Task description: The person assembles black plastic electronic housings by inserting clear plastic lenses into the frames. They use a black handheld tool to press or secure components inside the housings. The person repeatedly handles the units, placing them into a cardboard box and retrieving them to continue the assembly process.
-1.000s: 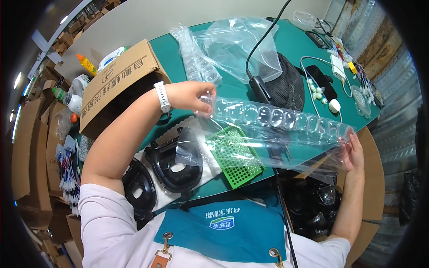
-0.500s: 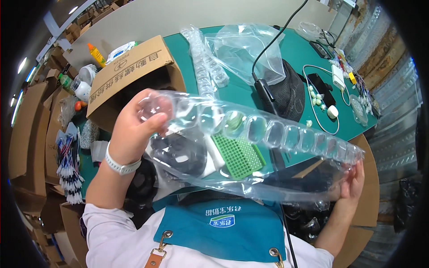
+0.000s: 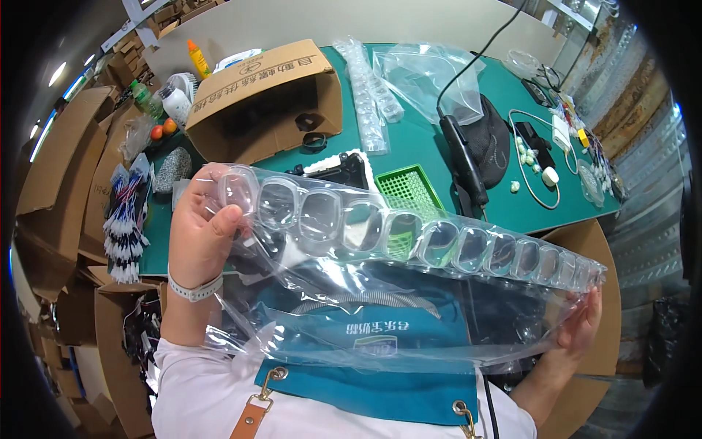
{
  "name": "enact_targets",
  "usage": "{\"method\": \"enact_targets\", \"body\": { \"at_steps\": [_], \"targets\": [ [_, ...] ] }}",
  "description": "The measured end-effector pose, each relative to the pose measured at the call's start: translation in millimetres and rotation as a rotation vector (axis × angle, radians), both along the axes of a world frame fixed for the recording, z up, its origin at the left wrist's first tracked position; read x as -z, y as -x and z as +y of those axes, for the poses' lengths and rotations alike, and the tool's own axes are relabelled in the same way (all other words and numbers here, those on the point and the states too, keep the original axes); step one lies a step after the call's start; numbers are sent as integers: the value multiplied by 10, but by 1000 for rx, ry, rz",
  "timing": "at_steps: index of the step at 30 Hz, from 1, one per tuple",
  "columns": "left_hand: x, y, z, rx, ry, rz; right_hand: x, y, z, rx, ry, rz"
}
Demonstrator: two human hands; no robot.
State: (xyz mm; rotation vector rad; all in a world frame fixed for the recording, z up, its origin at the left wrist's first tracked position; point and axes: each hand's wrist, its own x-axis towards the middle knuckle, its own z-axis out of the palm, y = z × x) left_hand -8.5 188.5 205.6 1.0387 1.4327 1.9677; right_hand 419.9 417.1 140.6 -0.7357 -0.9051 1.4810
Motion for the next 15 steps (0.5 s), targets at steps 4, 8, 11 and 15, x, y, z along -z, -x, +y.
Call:
{"method": "enact_targets", "body": {
  "at_steps": [4, 8, 11, 15],
  "targets": [
    [21, -4, -106, -23, -5, 25, -94, 91, -78, 41, 7, 1],
    [8, -2, -119, -50, 4, 16, -172, 97, -125, -13, 25, 2],
    [-50, -2, -17, -54, 57, 23, -177, 102, -22, -109, 74, -13],
    [-166, 98, 415, 43, 191, 123, -68, 99, 200, -55, 165, 18]
  ]
}}
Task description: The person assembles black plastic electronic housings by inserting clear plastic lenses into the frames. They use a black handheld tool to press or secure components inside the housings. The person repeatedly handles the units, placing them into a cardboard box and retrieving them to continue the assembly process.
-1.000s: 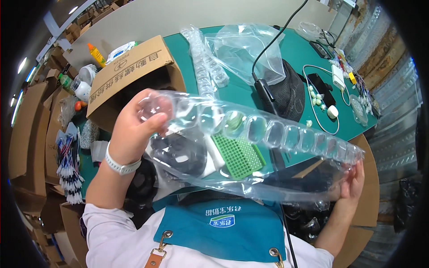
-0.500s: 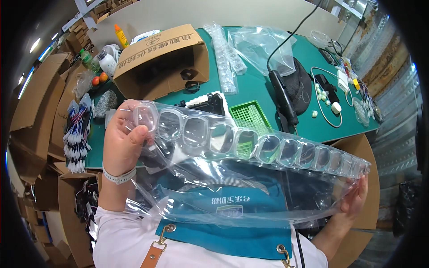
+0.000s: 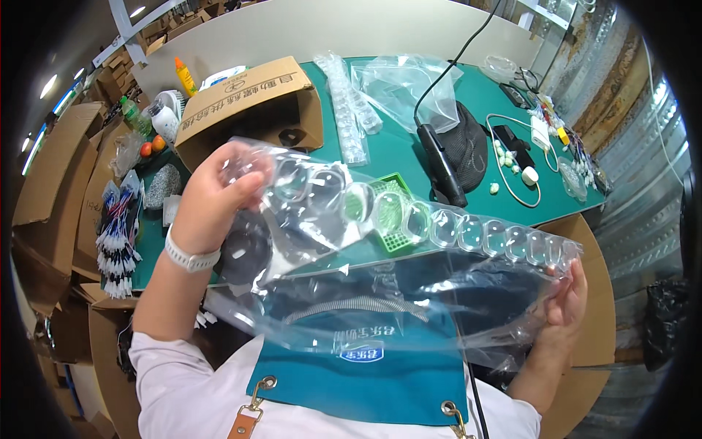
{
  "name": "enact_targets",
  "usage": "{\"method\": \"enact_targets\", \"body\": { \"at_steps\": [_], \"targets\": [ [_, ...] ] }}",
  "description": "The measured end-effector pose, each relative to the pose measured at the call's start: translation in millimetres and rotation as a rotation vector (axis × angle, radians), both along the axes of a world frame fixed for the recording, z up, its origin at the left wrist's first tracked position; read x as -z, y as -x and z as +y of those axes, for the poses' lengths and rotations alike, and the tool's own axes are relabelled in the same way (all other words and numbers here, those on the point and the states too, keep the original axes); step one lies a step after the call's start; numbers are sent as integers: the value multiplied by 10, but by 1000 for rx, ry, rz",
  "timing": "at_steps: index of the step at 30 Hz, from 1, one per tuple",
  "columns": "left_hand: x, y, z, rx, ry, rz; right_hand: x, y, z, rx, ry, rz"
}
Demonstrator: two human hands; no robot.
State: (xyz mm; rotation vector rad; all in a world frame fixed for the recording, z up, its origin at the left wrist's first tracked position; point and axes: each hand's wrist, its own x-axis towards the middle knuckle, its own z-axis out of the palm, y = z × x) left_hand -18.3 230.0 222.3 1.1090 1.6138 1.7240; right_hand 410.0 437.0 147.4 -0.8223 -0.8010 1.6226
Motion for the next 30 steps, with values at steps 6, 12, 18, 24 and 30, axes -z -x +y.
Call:
{"method": "enact_targets", "body": {
  "at_steps": [6, 12, 18, 24, 30],
  "targets": [
    [-80, 45, 677, 173, 123, 223, -75, 104, -21, -66, -160, 47],
    [-71, -130, 1205, 216, 36, 710, -416, 475, -51, -92, -445, -82],
    [-214, -412, 1494, 166, -3, 831, -904, 940, -105, -155, -549, -342],
    [-402, -672, 1717, 116, 5, 1276, -1334, 1507, 220, -453, -497, -704],
    [-546, -476, 1965, 266, 78, 1285, -1544, 1927, 345, -613, -350, -677]
  ]
}}
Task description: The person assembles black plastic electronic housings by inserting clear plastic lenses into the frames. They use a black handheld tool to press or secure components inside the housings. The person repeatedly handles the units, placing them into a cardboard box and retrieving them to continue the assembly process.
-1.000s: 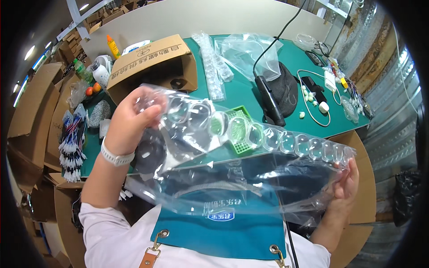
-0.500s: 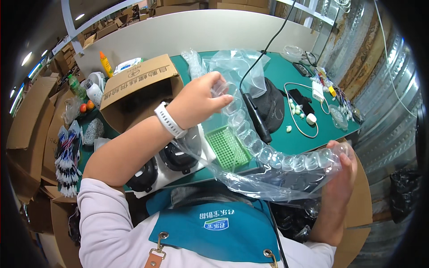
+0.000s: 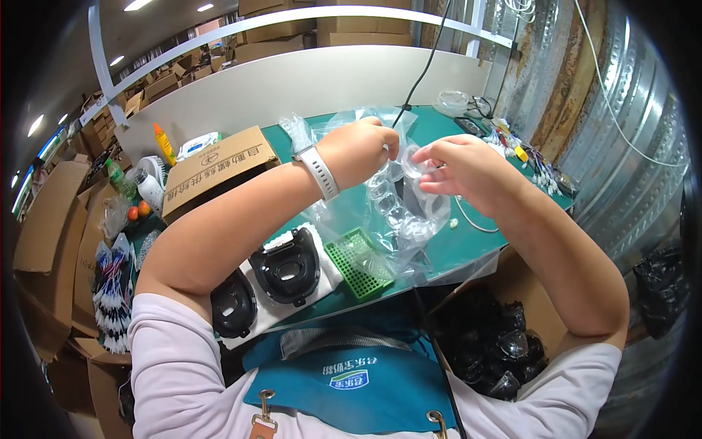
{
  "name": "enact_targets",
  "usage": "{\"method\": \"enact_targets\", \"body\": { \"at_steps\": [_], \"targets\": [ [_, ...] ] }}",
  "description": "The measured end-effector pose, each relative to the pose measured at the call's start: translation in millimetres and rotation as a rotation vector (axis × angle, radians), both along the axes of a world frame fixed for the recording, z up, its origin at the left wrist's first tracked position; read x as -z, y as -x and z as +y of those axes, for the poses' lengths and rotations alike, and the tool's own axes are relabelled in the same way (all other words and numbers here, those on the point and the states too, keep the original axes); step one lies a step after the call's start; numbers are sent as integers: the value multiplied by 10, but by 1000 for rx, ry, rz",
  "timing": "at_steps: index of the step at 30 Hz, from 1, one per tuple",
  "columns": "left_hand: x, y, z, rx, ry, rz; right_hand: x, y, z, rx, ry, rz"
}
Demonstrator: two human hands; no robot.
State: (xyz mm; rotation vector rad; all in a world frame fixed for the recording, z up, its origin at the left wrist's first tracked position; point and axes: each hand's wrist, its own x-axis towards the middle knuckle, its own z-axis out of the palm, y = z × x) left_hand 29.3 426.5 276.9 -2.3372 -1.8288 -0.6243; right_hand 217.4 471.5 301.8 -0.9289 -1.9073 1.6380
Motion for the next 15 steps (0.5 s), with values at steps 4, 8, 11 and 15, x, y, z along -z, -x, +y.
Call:
{"method": "enact_targets", "body": {
  "at_steps": [4, 8, 11, 15],
  "targets": [
    [90, 120, 103, 146, 22, -244, 28, 186, 95, 55, 30, -8],
    [-14, -57, 33, -30, 195, -199, 126, 281, 221, 84, 102, 27],
    [132, 93, 64, 50, 49, -196, 89, 337, 129, 97, 184, 53],
    [120, 290, -71, 101, 13, -252, -76, 79, 99, -202, 4, 138]
  ]
}}
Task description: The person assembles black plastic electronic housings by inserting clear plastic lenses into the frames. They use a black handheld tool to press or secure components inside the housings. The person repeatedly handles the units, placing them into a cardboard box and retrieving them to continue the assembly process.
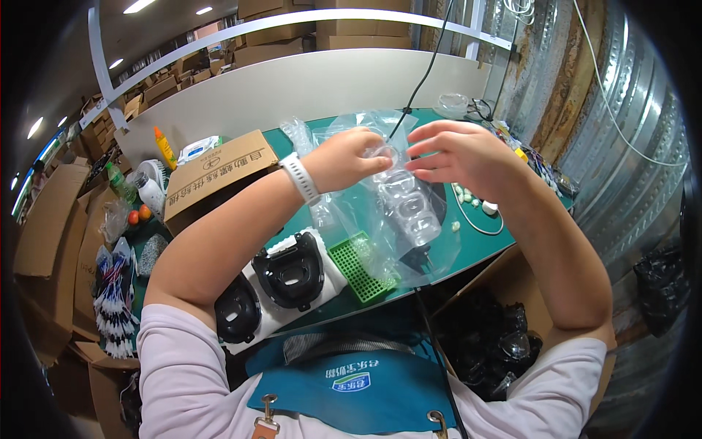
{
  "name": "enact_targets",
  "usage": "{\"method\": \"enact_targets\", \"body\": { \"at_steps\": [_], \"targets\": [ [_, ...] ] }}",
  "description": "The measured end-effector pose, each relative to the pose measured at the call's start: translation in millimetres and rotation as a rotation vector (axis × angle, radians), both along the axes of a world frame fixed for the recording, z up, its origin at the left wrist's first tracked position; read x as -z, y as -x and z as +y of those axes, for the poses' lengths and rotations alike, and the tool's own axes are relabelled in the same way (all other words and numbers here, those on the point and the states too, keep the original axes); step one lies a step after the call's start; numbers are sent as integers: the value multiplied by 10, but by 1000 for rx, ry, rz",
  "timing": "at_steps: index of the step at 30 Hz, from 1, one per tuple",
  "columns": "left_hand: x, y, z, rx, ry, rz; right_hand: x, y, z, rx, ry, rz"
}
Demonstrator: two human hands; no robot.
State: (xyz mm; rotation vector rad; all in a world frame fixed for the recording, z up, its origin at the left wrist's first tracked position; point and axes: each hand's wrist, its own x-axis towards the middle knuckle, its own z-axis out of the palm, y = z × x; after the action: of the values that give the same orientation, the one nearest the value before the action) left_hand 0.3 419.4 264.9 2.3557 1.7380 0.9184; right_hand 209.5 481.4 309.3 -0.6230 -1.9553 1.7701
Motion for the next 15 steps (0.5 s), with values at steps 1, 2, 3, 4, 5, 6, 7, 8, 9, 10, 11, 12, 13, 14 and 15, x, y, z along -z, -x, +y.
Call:
{"method": "enact_targets", "body": {
  "at_steps": [1, 2, 3, 4, 5, 6, 7, 8, 9, 10, 11, 12, 13, 14, 15],
  "targets": [
    [-37, 34, -77, 24, 35, -118, 53, -89, 93, 14, -131, 46],
    [-72, 43, -132, 65, 68, -242, 155, -193, 232, 45, -268, 84],
    [-75, 71, -161, 105, 103, -366, 279, -258, 357, 73, -404, 119],
    [-63, 113, -158, 184, 185, -536, 459, -315, 420, 66, -254, 200],
    [-58, 171, -190, 244, 273, -699, 678, -267, 415, 24, -92, 327],
    [-48, 197, -199, 307, 360, -863, 895, -164, 366, -18, 67, 452],
    [21, 204, -181, 340, 410, -979, 1120, -66, 305, -58, 228, 574],
    [104, 218, -202, 360, 456, -1091, 1343, 34, 229, -140, 302, 643],
    [185, 213, -178, 396, 505, -1202, 1504, 89, 124, -209, 364, 710],
    [266, 169, -165, 322, 496, -1258, 1592, 142, -106, -146, 482, 827],
    [302, 130, -188, 322, 540, -1294, 1624, 175, -317, -89, 604, 942],
    [366, 90, -173, 337, 586, -1337, 1631, 162, -417, -105, 636, 982],
    [423, 54, -206, 331, 632, -1385, 1639, 164, -527, -130, 687, 1020],
    [412, -37, -242, 245, 659, -1430, 1660, 182, -543, -169, 767, 1058],
    [493, -29, -188, 360, 582, -1188, 1673, 196, -549, -206, 848, 1093]
  ]
}}
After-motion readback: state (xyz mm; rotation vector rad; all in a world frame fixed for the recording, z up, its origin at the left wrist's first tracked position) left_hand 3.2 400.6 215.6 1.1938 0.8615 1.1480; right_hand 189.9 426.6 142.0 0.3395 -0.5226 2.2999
